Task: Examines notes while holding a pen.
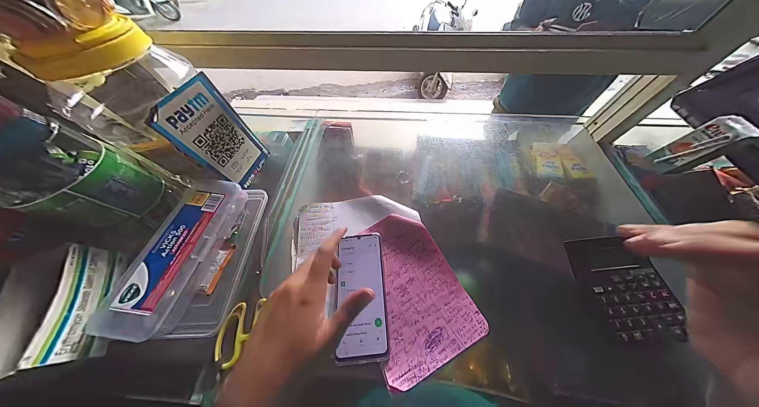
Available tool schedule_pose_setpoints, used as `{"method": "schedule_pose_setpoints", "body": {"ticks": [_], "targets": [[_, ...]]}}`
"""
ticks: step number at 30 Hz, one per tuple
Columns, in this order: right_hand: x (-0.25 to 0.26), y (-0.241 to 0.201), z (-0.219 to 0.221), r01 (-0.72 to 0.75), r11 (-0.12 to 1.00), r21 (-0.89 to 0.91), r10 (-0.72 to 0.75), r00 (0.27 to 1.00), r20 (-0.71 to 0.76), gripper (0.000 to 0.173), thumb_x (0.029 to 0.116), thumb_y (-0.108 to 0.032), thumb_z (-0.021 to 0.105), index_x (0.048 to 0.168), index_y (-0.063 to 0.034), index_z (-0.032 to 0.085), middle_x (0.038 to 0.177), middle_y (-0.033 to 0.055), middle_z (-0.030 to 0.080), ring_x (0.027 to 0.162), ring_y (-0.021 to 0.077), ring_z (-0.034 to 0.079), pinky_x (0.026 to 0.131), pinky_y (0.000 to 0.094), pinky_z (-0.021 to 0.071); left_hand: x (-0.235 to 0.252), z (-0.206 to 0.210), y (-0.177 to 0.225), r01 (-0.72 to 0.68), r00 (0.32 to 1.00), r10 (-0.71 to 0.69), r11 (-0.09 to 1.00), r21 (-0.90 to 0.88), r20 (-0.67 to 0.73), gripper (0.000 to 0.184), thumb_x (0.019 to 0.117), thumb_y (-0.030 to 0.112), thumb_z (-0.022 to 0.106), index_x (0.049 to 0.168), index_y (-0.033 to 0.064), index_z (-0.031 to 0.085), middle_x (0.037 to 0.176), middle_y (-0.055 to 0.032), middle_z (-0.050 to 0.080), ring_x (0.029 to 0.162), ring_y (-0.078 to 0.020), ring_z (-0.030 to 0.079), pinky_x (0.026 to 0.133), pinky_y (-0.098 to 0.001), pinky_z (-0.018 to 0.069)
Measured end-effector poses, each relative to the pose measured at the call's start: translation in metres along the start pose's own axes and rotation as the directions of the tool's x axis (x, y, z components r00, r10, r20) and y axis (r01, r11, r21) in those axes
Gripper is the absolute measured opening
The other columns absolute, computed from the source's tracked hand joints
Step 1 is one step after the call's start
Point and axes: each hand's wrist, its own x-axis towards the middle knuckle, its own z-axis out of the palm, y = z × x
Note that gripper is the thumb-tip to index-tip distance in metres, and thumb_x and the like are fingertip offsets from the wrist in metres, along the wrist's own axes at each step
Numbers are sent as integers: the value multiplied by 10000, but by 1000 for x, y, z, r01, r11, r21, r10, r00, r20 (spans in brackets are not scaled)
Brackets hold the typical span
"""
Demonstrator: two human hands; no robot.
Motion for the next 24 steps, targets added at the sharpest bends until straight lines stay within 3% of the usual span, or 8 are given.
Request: {"method": "schedule_pose_setpoints", "body": {"ticks": [2, 4, 7, 10, 12, 16, 20, 24], "targets": [[-34, 29, 16, -57, 998, -21, 59, 990, 126, 423, 1080, -522, 389, 1254, -293, 699, 1134, -81, 763, 1085, 119, 722, 973, 316, 591, -18, 21, 4, 56, 998, -56, 998, 20, 26, 955, 926, 781, 348, 1476, 14, 490, 927, -120, 702, 683, -229, 666, 543, -401, 549], [-75, 42, 34, -152, 988, -30, 155, 977, 146, 391, 1102, -436, 382, 1179, -239, 711, 1068, -69, 770, 1059, 107, 730, 963, 302, 595, -26, 32, 9, 55, 998, -55, 998, 18, 16, 933, 916, 775, 393, 1451, 23, 531, 879, -95, 687, 680, -212, 638, 567, -372, 538], [-116, 42, 58, -231, 968, -100, 242, 962, 126, 415, 1095, -427, 393, 1049, -164, 710, 1052, -63, 761, 1102, 60, 693, 973, 224, 559, -22, 47, 28, -91, 995, 91, 996, -17, 48, 651, 959, 590, 531, 1289, 50, 681, 857, -86, 675, 718, -221, 639, 609, -349, 542], [-135, 43, 71, -208, 958, -199, 235, 964, 123, 407, 1098, -414, 394, 981, -135, 665, 1070, -46, 758, 1143, 58, 666, 994, 195, 517, -24, 70, 67, -284, 938, 280, 959, -14, 205, 470, 963, 447, 577, 1141, 47, 748, 797, -89, 682, 699, -253, 683, 581, -362, 557], [-142, 46, 74, -182, 951, -250, 219, 968, 125, 391, 1099, -398, 408, 953, -124, 646, 1044, -34, 757, 1123, 57, 669, 984, 184, 512, -31, 78, 97, -313, 868, 294, 950, -20, 399, 511, 963, 425, 591, 1204, -8, 715, 795, -121, 698, 701, -284, 700, 579, -386, 552], [-146, 48, 74, -192, 932, -308, 239, 963, 126, 311, 1101, -314, 460, 936, -114, 631, 1012, -21, 760, 1067, 55, 676, 944, 173, 504, -30, 78, 138, -288, 689, 133, 952, 101, 712, 597, 1007, 347, 572, 1433, -69, 521, 928, -189, 711, 745, -324, 703, 620, -402, 540], [-147, 44, 75, -238, 901, -364, 290, 952, 95, 293, 1089, -271, 494, 909, -91, 639, 977, -4, 765, 1012, 58, 682, 900, 168, 512, -39, 92, 155, -348, 696, 36, 890, 294, 717, 516, 1003, 203, 540, 1452, -50, 513, 835, -152, 679, 567, -233, 623, 512, -315, 456], [-148, 40, 75, -268, 877, -398, 325, 942, 83, 291, 1086, -262, 493, 903, -90, 641, 978, 2, 769, 1023, 70, 676, 904, 177, 498, -43, 104, 161, -413, 753, 49, 811, 414, 656, 440, 971, 2, 469, 1393, -42, 583, 727, -109, 639, 498, -173, 549, 472, -263, 385]]}}
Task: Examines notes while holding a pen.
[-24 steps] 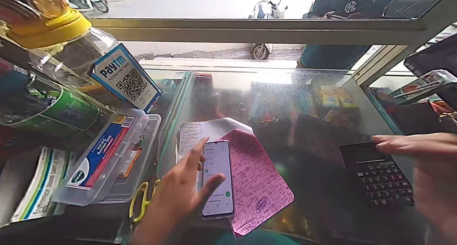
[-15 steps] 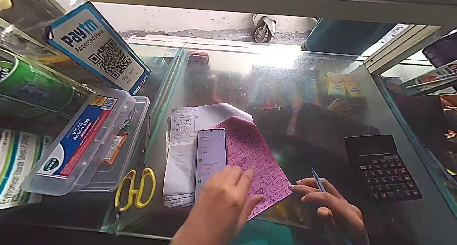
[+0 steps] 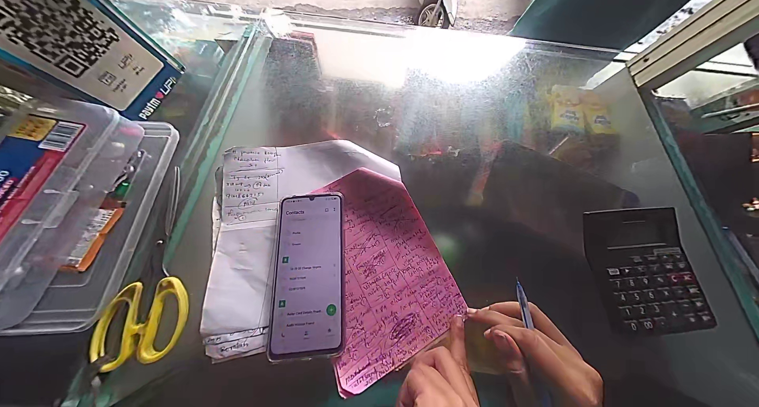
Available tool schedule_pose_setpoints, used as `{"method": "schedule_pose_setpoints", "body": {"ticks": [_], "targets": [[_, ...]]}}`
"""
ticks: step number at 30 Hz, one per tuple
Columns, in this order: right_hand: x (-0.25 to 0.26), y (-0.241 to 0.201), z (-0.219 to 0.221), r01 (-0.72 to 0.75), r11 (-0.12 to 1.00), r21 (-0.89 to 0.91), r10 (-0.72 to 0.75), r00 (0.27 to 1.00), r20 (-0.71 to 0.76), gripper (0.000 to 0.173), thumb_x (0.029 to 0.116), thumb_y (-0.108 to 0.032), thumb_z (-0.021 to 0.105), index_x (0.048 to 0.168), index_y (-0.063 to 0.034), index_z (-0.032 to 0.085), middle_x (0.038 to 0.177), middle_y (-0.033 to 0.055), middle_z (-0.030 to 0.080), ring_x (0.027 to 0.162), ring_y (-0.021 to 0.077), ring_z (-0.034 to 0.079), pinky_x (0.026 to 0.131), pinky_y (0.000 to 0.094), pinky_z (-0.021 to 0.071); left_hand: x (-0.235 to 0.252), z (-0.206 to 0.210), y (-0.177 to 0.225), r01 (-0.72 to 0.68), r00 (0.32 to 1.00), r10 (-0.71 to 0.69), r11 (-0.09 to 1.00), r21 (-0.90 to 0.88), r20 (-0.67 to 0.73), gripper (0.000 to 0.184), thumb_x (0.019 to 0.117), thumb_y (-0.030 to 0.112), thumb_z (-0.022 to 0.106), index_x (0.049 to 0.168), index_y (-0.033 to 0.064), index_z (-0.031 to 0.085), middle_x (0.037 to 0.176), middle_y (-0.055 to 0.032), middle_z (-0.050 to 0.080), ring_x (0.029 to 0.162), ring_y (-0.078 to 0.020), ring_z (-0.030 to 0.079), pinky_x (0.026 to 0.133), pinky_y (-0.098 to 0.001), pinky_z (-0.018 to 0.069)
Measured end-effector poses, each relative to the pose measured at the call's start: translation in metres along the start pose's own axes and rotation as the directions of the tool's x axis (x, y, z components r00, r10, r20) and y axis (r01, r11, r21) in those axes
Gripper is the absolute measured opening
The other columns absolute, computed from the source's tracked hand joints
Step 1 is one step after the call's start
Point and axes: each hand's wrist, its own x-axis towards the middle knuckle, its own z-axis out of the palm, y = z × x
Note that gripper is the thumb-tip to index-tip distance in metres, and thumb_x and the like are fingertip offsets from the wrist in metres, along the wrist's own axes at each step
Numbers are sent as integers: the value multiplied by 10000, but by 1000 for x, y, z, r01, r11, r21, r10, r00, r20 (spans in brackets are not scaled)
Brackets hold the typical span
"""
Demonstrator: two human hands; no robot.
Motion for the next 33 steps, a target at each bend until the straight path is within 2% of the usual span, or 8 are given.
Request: {"method": "schedule_pose_setpoints", "body": {"ticks": [5, 9, 16, 25, 30, 33], "targets": [[-3, 0, 2, 18, 999, -47, -19, 1000, -5, 266, 1083, -269, 496, 918, -110, 630, 986, -9, 766, 1032, 80, 670, 904, 183, 491, 3, -2, 2, -58, 998, 57, 994, 90, 21, 452, 964, -73, 416, 1384, -59, 583, 675, -96, 588, 474, -159, 497, 458, -251, 337], [-1, 0, 2, 35, 997, -72, -38, 999, -34, 287, 1084, -283, 495, 899, -109, 629, 983, -9, 763, 1039, 75, 672, 914, 182, 498, 6, 0, -2, -67, 998, 66, 997, 28, 19, 453, 972, -53, 427, 1402, -50, 570, 699, -103, 597, 473, -154, 501, 453, -245, 346], [-1, -4, 0, 1, 993, -114, -14, 994, -110, 272, 1085, -323, 490, 934, -132, 612, 1019, -51, 749, 1089, 29, 662, 950, 159, 500, 7, 2, -5, -94, 995, 94, 996, -5, 23, 471, 970, -38, 439, 1432, -66, 527, 701, -99, 574, 469, -154, 488, 447, -244, 338], [-1, 1, 5, 12, 985, -171, -13, 1000, -4, 244, 1074, -306, 496, 956, -128, 613, 1155, -4, 749, 1152, 91, 630, 969, 213, 454, 7, -1, -4, -79, 996, 79, 997, 6, 36, 465, 974, -62, 417, 1422, -62, 541, 668, -87, 562, 470, -148, 487, 448, -238, 335], [-2, 2, 7, 77, 979, -191, -65, 996, 64, 223, 1091, -297, 477, 996, -134, 596, 1233, 9, 725, 1205, 117, 607, 1003, 259, 427, 6, -1, -4, -89, 996, 88, 995, 51, 24, 407, 954, -84, 427, 1306, -88, 631, 713, -108, 616, 473, -128, 489, 452, -230, 336], [-3, 3, 6, 97, 983, -158, -85, 993, 79, 216, 1091, -291, 477, 992, -135, 589, 1217, 7, 727, 1197, 113, 611, 1007, 258, 430, 3, -4, -5, -99, 994, 99, 995, -1, 42, 387, 973, 24, 481, 1305, -123, 613, 679, -112, 587, 449, -141, 491, 429, -235, 335]]}}
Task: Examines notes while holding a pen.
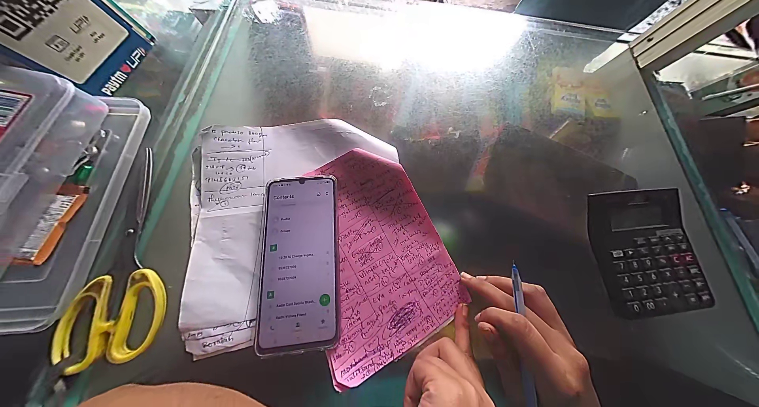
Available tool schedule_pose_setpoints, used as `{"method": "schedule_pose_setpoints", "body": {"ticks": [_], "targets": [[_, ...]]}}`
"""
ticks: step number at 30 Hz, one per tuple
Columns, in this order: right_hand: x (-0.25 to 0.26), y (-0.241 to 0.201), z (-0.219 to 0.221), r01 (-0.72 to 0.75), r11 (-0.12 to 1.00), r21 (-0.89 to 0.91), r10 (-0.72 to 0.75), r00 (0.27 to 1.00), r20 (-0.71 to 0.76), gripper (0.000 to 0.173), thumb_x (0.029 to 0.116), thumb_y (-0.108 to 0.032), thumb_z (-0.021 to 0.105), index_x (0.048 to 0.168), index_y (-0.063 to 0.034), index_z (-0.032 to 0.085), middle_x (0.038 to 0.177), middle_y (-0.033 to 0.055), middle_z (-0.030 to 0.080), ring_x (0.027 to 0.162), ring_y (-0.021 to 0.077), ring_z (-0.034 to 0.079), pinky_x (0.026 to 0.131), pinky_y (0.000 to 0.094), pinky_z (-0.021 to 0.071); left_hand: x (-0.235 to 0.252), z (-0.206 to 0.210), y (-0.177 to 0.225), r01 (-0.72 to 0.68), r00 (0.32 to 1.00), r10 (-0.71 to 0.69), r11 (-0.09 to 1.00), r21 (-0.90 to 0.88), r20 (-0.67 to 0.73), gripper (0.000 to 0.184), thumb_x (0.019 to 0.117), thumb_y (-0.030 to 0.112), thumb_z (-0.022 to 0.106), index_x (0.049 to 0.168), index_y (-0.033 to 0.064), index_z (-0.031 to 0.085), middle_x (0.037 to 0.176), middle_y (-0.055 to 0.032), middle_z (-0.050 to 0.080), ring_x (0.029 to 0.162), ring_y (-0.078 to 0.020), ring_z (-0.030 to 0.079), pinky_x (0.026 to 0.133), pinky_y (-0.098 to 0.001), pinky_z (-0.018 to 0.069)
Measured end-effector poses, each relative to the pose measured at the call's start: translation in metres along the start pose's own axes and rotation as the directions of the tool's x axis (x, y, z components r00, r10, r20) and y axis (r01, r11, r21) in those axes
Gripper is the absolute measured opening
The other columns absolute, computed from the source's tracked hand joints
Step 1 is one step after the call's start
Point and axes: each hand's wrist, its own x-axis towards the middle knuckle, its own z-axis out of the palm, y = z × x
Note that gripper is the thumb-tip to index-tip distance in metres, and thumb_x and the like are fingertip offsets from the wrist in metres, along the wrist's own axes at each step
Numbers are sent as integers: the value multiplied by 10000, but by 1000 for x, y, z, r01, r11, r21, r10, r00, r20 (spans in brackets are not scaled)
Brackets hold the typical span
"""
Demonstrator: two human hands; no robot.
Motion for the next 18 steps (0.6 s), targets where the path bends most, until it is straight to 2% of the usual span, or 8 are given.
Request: {"method": "schedule_pose_setpoints", "body": {"ticks": [2, 5, 7, 9, 11, 13, 15, 18], "targets": [[-1, 0, 0, 16, 1000, 24, -16, 1000, 4, 217, 1091, -300, 480, 993, -139, 588, 1203, -2, 729, 1194, 111, 615, 1008, 253, 438, -4, -3, 0, -10, 999, 12, 999, -31, 37, 423, 991, 86, 491, 1337, -142, 574, 664, -112, 577, 442, -155, 498, 425, -244, 343], [-3, -2, -2, 26, 997, 73, -25, 999, -24, 234, 1083, -339, 493, 986, -151, 592, 1152, -19, 742, 1149, 100, 643, 972, 240, 470, -8, -7, 0, -18, 994, 25, 998, -66, 108, 419, 983, 14, 461, 1363, -136, 553, 679, -117, 590, 461, -153, 517, 436, -240, 357], [-7, -8, -6, -22, 980, 199, 31, 999, -44, 274, 1080, -393, 478, 1009, -164, 610, 1093, -40, 746, 1070, 66, 666, 909, 208, 500, -9, -7, 1, -3, 991, 14, 997, -76, 136, 442, 964, -59, 427, 1387, -115, 542, 676, -112, 587, 473, -148, 519, 443, -234, 354], [-14, -16, -10, -109, 894, 434, 141, 989, -42, 372, 1101, -436, 392, 1059, -166, 645, 948, -55, 720, 881, 14, 672, 767, 154, 525, -9, -7, 2, 9, 987, 4, 997, -81, 162, 485, 962, -76, 411, 1440, -101, 490, 667, -106, 580, 467, -144, 506, 453, -234, 347], [-17, -27, -9, -239, 717, 655, 304, 952, 14, 517, 1091, -527, 304, 1204, -198, 686, 906, -107, 728, 771, -45, 676, 664, 112, 541, -10, -5, 3, 27, 987, -11, 995, -97, 161, 495, 963, -75, 414, 1454, -100, 472, 654, -99, 575, 466, -145, 506, 461, -235, 354], [-15, -35, -6, -298, 629, 718, 399, 917, 32, 455, 1080, -527, 326, 1299, -280, 638, 918, -172, 721, 746, -100, 643, 634, 69, 505, -11, -4, 4, 46, 986, -23, 990, -135, 167, 510, 965, -67, 419, 1474, -98, 443, 634, -94, 561, 466, -158, 522, 462, -241, 368], [-13, -36, -3, -291, 661, 692, 398, 917, 5, 301, 1097, -425, 397, 1283, -313, 605, 949, -190, 694, 757, -112, 619, 654, 57, 488, -11, -5, 5, 57, 983, -28, 987, -152, 182, 523, 967, -64, 424, 1489, -87, 429, 627, -96, 566, 472, -169, 538, 458, -248, 371], [-17, -32, -2, -255, 741, 621, 310, 951, 21, 137, 1055, -264, 524, 1186, -244, 561, 922, -116, 638, 796, -62, 627, 714, 97, 523, -12, -6, 6, 79, 982, -47, 982, -169, 184, 503, 967, -54, 435, 1469, -80, 466, 633, -105, 581, 472, -178, 551, 444, -252, 377]]}}
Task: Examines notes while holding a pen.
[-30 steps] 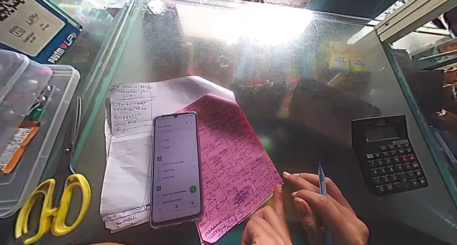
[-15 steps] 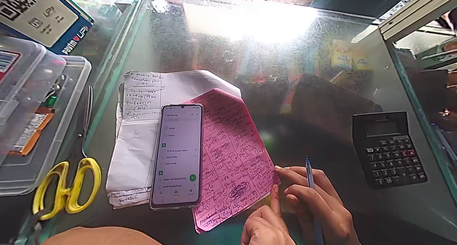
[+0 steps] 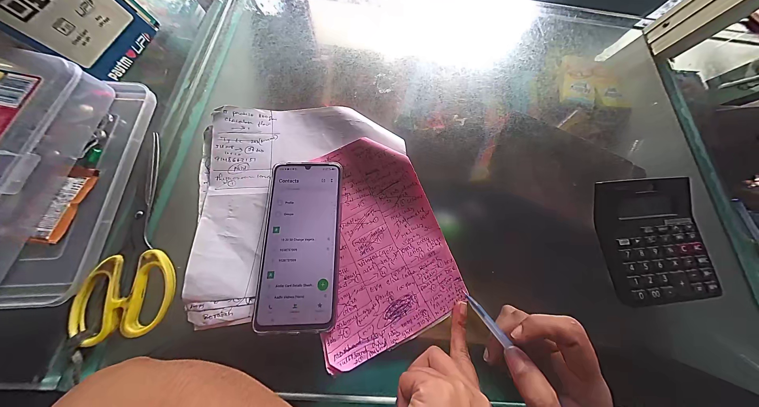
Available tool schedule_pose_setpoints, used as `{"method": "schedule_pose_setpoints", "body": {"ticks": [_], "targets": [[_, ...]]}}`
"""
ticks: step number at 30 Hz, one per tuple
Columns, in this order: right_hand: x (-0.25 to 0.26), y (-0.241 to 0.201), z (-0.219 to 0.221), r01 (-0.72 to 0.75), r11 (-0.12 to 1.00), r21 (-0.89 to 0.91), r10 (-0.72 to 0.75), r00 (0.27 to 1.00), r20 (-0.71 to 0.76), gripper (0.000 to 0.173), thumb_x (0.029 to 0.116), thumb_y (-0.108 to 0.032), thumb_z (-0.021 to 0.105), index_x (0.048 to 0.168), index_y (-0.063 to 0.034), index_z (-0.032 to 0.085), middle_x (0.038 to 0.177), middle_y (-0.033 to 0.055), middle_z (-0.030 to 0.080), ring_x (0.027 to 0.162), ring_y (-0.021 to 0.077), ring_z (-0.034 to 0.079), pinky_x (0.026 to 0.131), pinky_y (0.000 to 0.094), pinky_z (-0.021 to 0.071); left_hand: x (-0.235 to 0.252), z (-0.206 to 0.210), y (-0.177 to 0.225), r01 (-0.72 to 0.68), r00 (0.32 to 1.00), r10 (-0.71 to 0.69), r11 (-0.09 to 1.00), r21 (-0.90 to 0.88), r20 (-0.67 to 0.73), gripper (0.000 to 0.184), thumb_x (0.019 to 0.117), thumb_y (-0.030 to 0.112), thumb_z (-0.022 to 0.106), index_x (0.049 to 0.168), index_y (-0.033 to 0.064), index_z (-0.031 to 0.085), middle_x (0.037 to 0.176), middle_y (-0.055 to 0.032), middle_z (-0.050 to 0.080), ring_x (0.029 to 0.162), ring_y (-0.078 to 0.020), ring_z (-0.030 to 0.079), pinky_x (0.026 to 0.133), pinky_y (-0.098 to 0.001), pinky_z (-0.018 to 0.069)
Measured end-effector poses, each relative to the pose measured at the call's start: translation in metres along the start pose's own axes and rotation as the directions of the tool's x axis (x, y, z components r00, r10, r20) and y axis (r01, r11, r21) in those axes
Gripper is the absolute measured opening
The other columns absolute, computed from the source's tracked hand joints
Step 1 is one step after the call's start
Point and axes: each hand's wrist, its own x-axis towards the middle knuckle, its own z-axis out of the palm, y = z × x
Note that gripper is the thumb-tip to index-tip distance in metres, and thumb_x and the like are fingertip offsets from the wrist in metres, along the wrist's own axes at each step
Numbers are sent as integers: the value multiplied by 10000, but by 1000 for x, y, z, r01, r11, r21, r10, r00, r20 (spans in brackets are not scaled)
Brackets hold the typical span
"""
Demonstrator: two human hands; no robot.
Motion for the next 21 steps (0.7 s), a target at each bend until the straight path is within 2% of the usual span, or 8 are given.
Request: {"method": "schedule_pose_setpoints", "body": {"ticks": [2, 5, 8, 11, 15, 21], "targets": [[0, 2, -3, 17, 1000, -15, -16, 999, 44, 100, 990, -195, 591, 1073, -152, 555, 871, -42, 618, 786, -28, 622, 704, 109, 515, -1, 0, 1, 13, 1000, -13, 1000, 1, -5, 470, 968, -44, 439, 1430, -83, 515, 635, -107, 582, 478, -184, 560, 443, -256, 380], [1, 5, -5, 23, 1000, -21, -22, 997, 68, 96, 952, -176, 623, 986, -117, 556, 845, -24, 616, 778, -35, 616, 680, 91, 501, -1, -4, 1, 43, 997, -38, 997, -68, 66, 485, 986, -32, 427, 1466, -63, 483, 675, -130, 613, 525, -215, 610, 468, -275, 424], [2, 5, -4, 36, 999, -40, -33, 997, 65, 116, 928, -155, 643, 965, -98, 548, 832, -11, 607, 778, -32, 604, 694, 83, 482, 0, -14, -5, 48, 986, -22, 987, -155, 162, 492, 1005, -19, 407, 1494, -51, 446, 719, -159, 648, 577, -255, 653, 498, -310, 467], [2, 5, -4, 38, 998, -46, -36, 998, 56, 117, 913, -143, 640, 957, -94, 543, 816, -8, 604, 767, -27, 603, 695, 89, 482, 2, -24, -10, 48, 963, 11, 977, -210, 271, 522, 1025, -17, 374, 1546, -47, 349, 756, -180, 657, 635, -293, 674, 541, -345, 492], [3, 4, -4, 38, 998, -56, -34, 998, 58, 113, 928, -149, 640, 957, -90, 547, 813, -3, 604, 760, -24, 605, 683, 88, 485, 0, -21, -10, 53, 975, -12, 982, -179, 223, 506, 1017, -12, 396, 1523, -27, 415, 697, -149, 641, 592, -274, 657, 518, -331, 475], [3, 5, -3, 52, 997, -56, -50, 997, 52, 106, 920, -140, 644, 957, -90, 558, 810, -2, 606, 761, -20, 604, 686, 89, 484, 1, -27, -14, 43, 952, 17, 981, -189, 304, 545, 1030, -15, 376, 1571, -16, 311, 668, -143, 616, 588, -283, 644, 533, -348, 472]]}}
